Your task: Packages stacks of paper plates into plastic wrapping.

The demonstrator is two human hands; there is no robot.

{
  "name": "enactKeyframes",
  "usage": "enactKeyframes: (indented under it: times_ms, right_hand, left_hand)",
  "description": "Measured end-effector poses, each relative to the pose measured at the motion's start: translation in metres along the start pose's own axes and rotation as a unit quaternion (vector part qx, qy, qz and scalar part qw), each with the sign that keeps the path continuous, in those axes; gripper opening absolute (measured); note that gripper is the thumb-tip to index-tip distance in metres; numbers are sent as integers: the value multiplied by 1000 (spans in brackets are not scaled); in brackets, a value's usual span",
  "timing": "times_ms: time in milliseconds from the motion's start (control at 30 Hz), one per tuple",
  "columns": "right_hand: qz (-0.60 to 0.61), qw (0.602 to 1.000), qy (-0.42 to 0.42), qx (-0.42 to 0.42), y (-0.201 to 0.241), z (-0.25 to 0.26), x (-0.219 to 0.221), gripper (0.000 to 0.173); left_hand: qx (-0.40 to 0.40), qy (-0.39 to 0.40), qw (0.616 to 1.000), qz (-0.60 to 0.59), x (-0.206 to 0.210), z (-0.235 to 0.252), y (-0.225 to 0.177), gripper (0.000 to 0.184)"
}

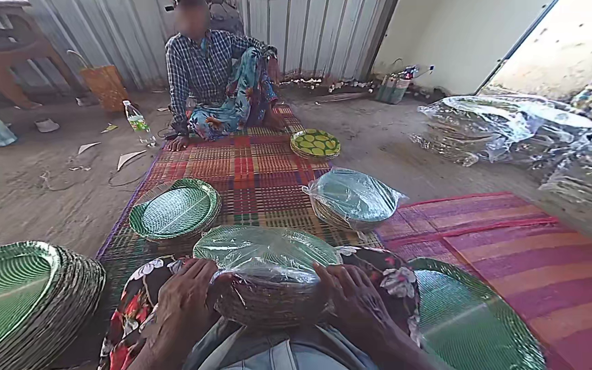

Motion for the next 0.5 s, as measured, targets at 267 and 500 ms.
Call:
enactKeyframes:
  times_ms: [267,500]
  right_hand:
    - [-15,991,-126,44,-12,-16,12,18]
    - [-159,962,-193,113,-76,10,-39,25]
  left_hand:
    - [84,-56,982,-161,0,44,-18,54]
    - [182,-102,926,-314,39,157,-58,48]
Point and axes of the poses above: each hand's wrist, its own z-axis towards the middle knuckle, its own x-axis out of the palm, y = z × x, the point moved 6 cm from there along z, towards the middle knuckle, and after that the axes turned 2 degrees about z, right-handed, at the moved point
